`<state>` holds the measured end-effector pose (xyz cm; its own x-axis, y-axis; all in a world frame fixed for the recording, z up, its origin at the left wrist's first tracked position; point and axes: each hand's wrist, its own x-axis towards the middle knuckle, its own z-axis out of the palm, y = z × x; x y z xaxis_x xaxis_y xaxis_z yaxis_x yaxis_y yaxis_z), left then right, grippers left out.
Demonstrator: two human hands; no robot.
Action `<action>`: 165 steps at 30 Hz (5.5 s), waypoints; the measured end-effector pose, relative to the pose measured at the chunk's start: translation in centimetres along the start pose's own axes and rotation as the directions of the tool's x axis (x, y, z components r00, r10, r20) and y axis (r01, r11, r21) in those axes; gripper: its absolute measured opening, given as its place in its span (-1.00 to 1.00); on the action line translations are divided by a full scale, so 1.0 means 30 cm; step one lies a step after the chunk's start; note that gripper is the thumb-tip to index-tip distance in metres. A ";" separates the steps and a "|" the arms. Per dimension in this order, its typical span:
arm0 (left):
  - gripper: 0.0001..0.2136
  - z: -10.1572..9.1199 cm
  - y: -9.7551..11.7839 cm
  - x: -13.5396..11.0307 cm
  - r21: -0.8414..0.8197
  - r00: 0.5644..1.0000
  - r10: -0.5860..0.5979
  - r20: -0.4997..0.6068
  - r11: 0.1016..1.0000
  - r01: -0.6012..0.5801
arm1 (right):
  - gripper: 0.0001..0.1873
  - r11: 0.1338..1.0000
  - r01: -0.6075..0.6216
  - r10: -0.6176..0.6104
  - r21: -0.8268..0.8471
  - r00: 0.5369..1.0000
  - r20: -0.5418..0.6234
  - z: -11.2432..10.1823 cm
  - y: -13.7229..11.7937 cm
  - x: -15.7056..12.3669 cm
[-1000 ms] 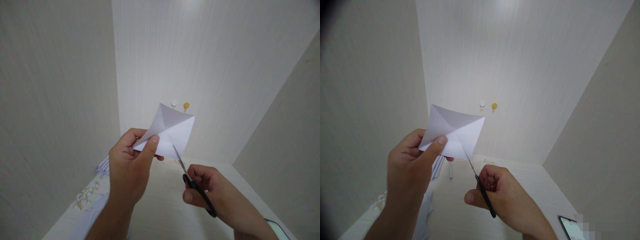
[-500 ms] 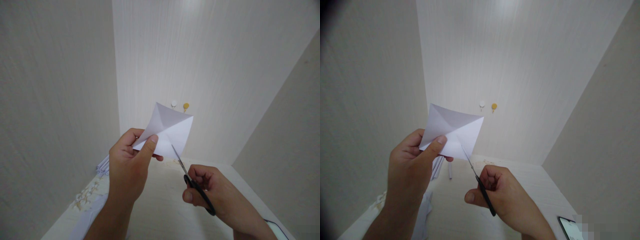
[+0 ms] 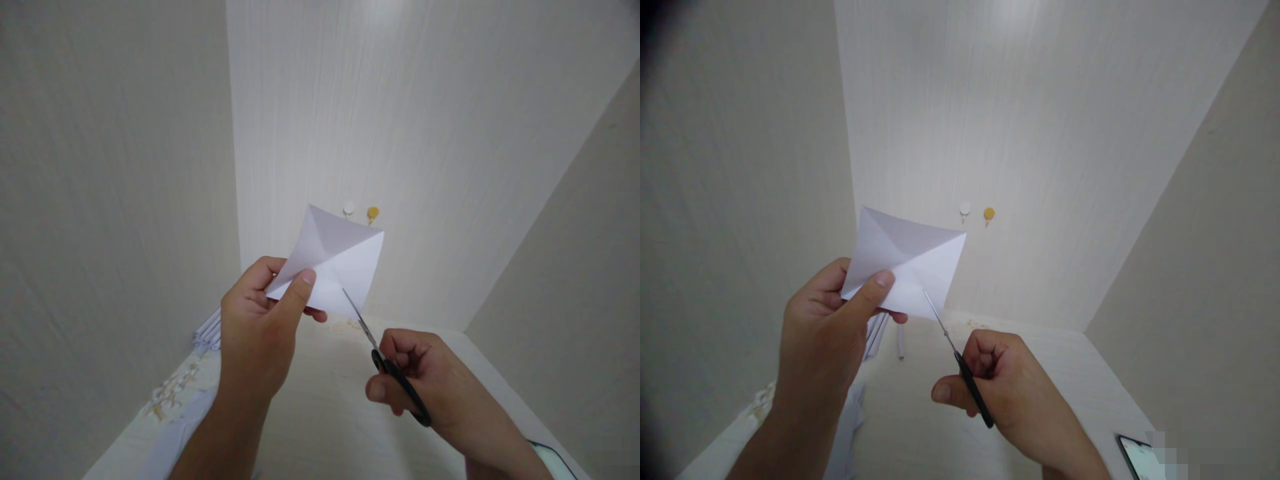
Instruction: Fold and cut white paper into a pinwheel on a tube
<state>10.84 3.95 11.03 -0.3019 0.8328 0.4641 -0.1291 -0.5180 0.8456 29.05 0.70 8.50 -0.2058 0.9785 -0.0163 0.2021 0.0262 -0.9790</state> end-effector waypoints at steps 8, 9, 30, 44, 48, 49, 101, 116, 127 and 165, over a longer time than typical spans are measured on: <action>-0.86 0.001 0.003 -0.003 -0.019 1.000 -0.018 0.004 1.000 0.018 | -0.46 1.000 0.015 -0.015 -0.003 1.000 -0.012 -0.003 0.001 0.008; -0.86 0.001 0.005 -0.003 -0.019 1.000 -0.022 0.002 1.000 0.022 | -0.46 1.000 0.013 -0.013 -0.002 1.000 -0.009 -0.002 0.001 0.007; -0.88 -0.011 -0.011 -0.002 -0.041 0.991 -0.029 0.134 0.999 0.035 | -0.44 0.999 0.043 -0.045 0.031 0.998 0.041 0.006 -0.007 0.004; -0.88 -0.012 -0.014 0.000 -0.011 0.986 -0.023 0.163 1.000 0.026 | -0.43 0.997 0.065 -0.066 0.031 0.997 0.027 0.006 -0.007 0.004; -0.88 -0.013 -0.021 0.003 -0.026 0.985 -0.026 0.171 0.999 0.031 | -0.43 0.996 0.072 -0.073 0.045 0.997 0.032 0.006 -0.004 0.004; -0.87 -0.014 -0.022 0.003 -0.029 0.984 -0.028 0.175 0.999 0.034 | -0.43 0.996 0.075 -0.076 0.050 0.997 0.032 0.005 -0.004 0.005; -0.84 -0.010 -0.063 0.007 -0.196 0.971 -0.027 0.237 0.978 0.075 | -0.50 0.997 0.075 -0.074 0.014 0.997 -0.027 0.016 -0.002 0.009; -0.83 -0.010 -0.064 0.008 -0.199 0.969 -0.026 0.246 0.977 0.076 | -0.50 0.996 0.079 -0.078 0.046 0.997 -0.004 0.016 -0.002 0.011; -0.84 -0.015 -0.067 0.003 -0.217 0.963 -0.024 0.268 0.972 0.085 | -0.51 0.996 0.080 -0.080 0.043 0.997 0.004 0.015 0.004 0.014; -0.84 -0.011 -0.063 0.005 -0.234 0.967 -0.039 0.251 0.967 0.100 | -0.50 0.997 0.074 -0.074 0.010 0.997 0.006 0.012 0.004 0.008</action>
<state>10.74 4.98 9.41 -0.0496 0.8746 0.4824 -0.3762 -0.4638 0.8021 28.69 0.85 8.32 -0.2262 0.9725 0.0550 0.1772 0.0966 -0.9794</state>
